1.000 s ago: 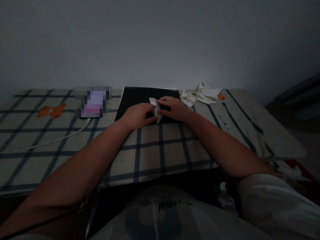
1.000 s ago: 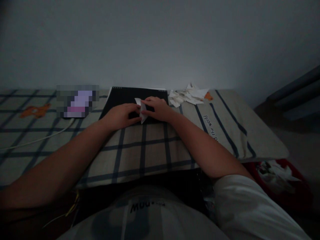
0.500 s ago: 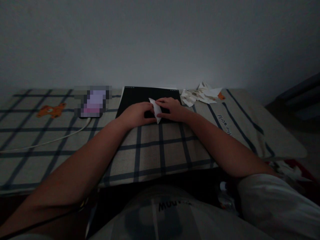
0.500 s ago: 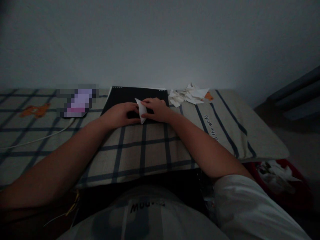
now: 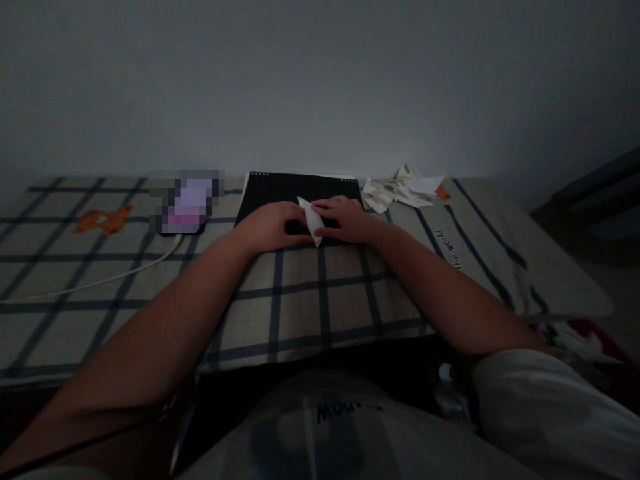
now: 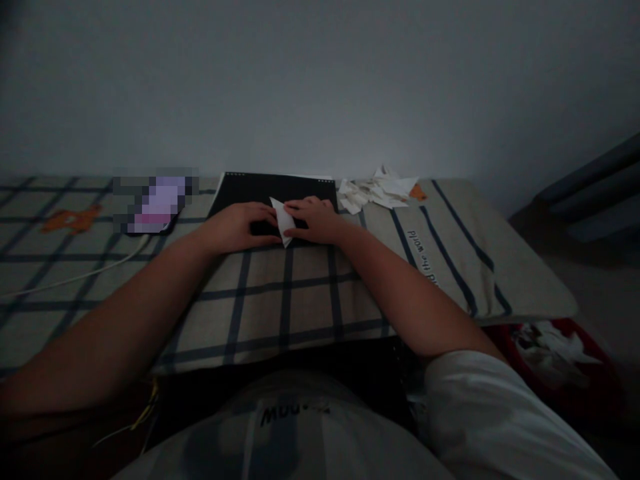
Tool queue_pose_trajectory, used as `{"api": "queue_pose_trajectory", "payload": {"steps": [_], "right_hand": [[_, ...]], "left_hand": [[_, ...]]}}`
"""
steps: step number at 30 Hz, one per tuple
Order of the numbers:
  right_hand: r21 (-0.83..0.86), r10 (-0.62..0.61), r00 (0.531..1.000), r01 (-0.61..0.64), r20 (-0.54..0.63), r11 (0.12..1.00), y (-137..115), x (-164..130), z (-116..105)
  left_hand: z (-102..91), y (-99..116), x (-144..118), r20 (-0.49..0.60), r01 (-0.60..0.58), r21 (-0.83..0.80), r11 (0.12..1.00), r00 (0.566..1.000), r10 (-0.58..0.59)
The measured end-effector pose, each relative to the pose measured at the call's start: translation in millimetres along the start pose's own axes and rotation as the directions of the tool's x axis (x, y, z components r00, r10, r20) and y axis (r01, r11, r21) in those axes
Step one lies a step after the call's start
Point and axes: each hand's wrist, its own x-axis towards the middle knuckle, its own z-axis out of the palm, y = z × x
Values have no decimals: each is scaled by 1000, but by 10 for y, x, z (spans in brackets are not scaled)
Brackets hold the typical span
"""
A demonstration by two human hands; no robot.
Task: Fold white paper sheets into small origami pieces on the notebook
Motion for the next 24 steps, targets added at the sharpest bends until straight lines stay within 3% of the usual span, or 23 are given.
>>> {"api": "queue_pose_trajectory", "payload": {"steps": [7, 24], "right_hand": [[-8, 2, 999, -2, 36, 1000, 0, 6, -25], [26, -57, 998, 57, -9, 998, 23, -40, -15]], "left_hand": [[17, -26, -8, -26, -5, -1, 1000, 1000, 5], [75, 131, -5, -111, 167, 225, 960, 983, -145]]}}
